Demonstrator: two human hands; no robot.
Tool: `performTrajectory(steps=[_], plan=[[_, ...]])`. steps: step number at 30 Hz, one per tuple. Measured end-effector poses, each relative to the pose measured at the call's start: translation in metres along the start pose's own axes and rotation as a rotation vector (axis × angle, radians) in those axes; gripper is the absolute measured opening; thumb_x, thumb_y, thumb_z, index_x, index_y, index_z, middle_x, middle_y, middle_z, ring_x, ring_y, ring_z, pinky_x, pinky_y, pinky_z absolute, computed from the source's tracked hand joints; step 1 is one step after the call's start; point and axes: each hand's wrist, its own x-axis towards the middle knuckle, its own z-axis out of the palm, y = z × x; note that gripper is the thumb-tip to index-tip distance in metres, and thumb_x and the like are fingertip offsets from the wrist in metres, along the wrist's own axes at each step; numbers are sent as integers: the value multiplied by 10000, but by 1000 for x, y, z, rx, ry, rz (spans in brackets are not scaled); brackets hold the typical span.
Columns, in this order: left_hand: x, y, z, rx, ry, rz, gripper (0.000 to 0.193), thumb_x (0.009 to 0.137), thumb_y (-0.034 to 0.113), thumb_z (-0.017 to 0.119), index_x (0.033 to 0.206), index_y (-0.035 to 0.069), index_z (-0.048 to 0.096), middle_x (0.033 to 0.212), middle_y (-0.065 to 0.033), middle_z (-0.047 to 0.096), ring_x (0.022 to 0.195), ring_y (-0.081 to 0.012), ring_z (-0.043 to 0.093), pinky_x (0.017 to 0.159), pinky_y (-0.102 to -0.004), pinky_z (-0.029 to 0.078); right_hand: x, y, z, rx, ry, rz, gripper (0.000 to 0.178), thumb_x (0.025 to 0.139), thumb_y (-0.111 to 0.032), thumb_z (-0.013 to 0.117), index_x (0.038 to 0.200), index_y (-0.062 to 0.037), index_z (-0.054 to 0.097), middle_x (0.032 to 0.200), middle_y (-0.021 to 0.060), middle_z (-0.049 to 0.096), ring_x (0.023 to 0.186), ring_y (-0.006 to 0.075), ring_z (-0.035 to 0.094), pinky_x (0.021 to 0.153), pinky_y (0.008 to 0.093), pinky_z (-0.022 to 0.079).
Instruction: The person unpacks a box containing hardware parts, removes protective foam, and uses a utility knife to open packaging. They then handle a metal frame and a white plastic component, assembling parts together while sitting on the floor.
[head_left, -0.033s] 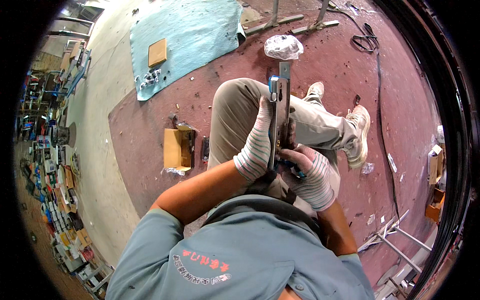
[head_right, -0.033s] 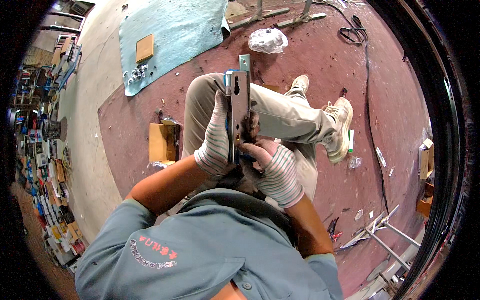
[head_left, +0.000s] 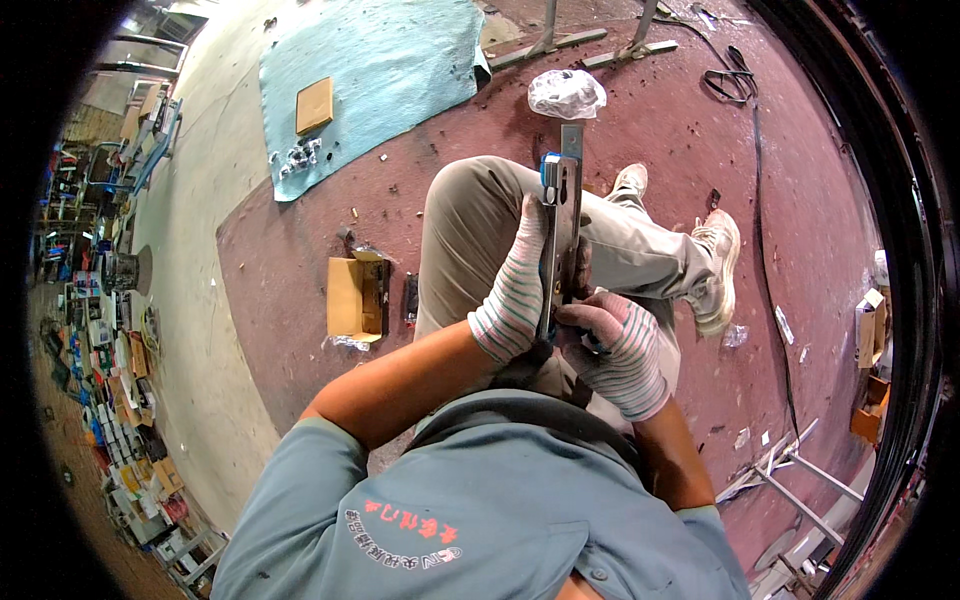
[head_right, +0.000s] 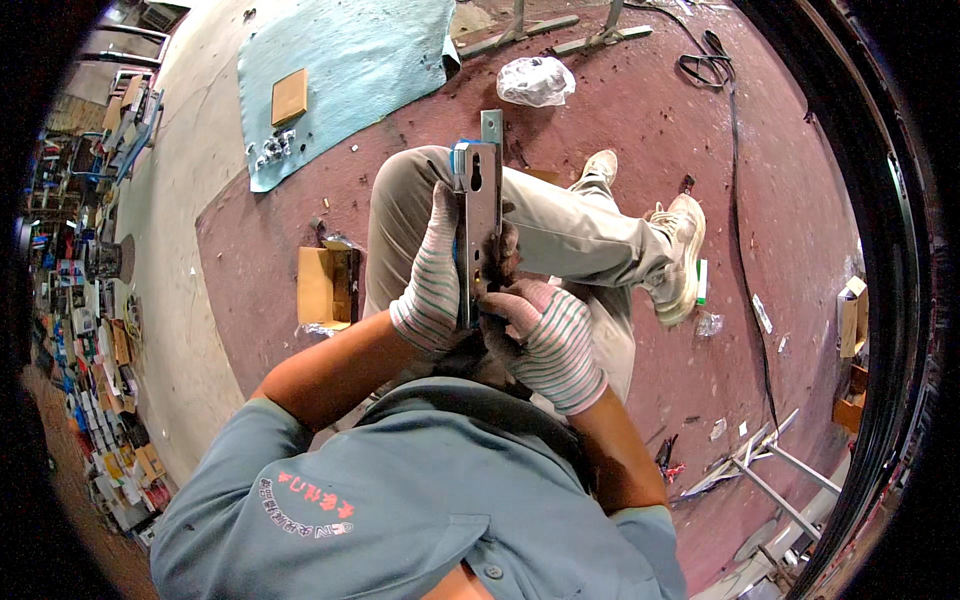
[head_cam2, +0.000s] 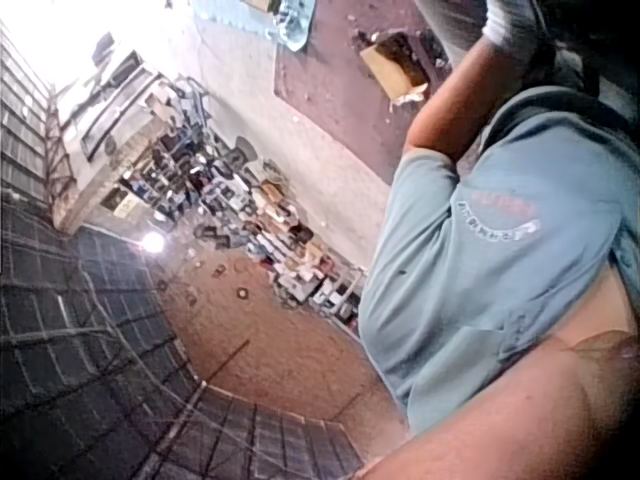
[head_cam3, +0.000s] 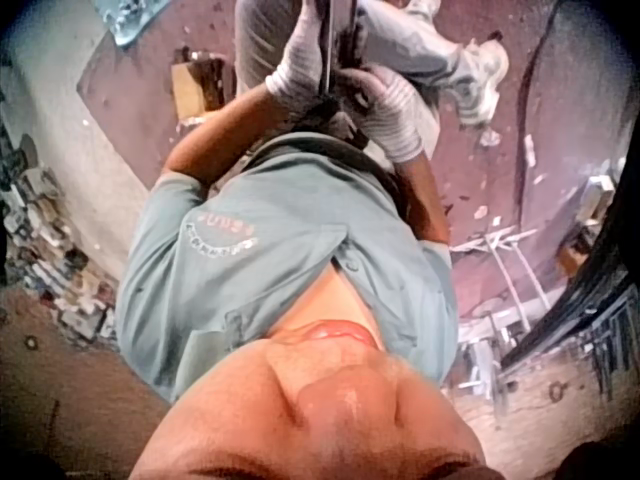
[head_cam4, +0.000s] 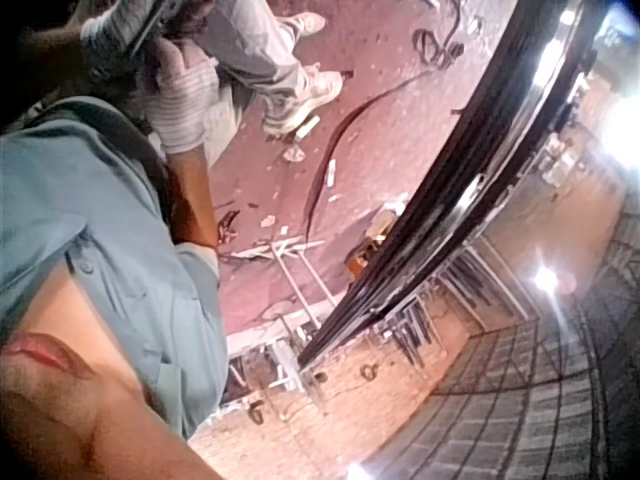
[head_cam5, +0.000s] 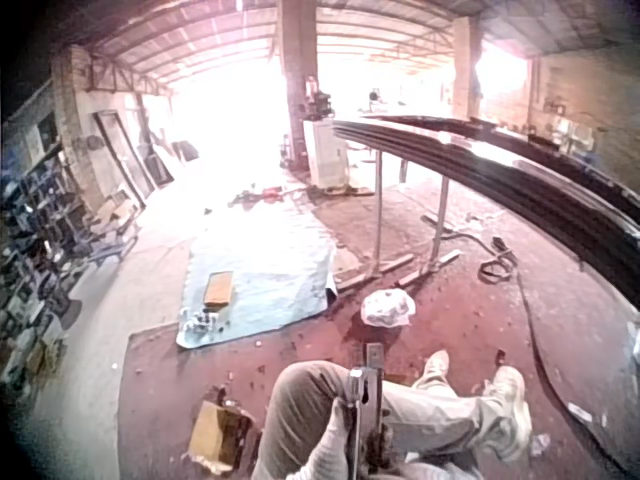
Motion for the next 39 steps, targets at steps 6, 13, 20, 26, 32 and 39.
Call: performTrajectory(steps=[6, 13, 20, 26, 32, 39], plan=[[1, 12, 1, -70, -135, -43, 754, 820, 831, 442, 1074, 135, 582, 782, -37, 579, 635, -177, 543, 569, -325, 470, -8, 3, -15, 117, -87, -16, 351, 696, -55, 790, 995, -88, 608, 764, 97, 597, 662, 302, 610, 585, 384, 484], [9, 18, -6, -109, -207, -70, 758, 809, 859, 401, 1061, 159, 545, 812, -49, 554, 656, -207, 516, 570, -370, 435, -6, -3, -15, 142, 66, 29, 418, 685, -32, 807, 1068, -84, 648, 796, 85, 616, 686, 275, 617, 601, 364, 490], [6, 18, 4, -83, -136, -105, 741, 816, 855, 393, 1025, 159, 538, 784, -49, 554, 645, -206, 519, 584, -370, 448, -11, 8, -5, -58, 58, -164, 405, 697, -60, 794, 1069, -84, 636, 770, 78, 603, 658, 278, 588, 590, 390, 449], [10, 28, -9, -116, -112, -17, 732, 856, 819, 372, 1065, 141, 556, 774, -57, 590, 627, -212, 552, 587, -371, 475, -17, 6, -14, 138, 84, 46, 293, 739, 45, 723, 977, -77, 604, 785, 84, 603, 691, 260, 616, 629, 358, 490], [18, 20, -16, -59, -82, 49, 582, 867, 700, 555, 996, 134, 592, 761, -31, 600, 667, -185, 600, 603, -361, 512, -16, -6, -14, 307, 193, 236, 231, 752, 34, 679, 933, -69, 581, 926, 112, 588, 798, 217, 581, 701, 317, 488], [-4, 13, -15, 411, -187, 10, 420, 865, 463, 721, 1035, 96, 607, 859, -36, 637, 749, -157, 646, 647, -309, 546, -12, -5, -22, 753, 416, 452, 176, 828, -53, 666, 955, -89, 549, 1067, 99, 567, 858, 127, 564, 730, 251, 508]])
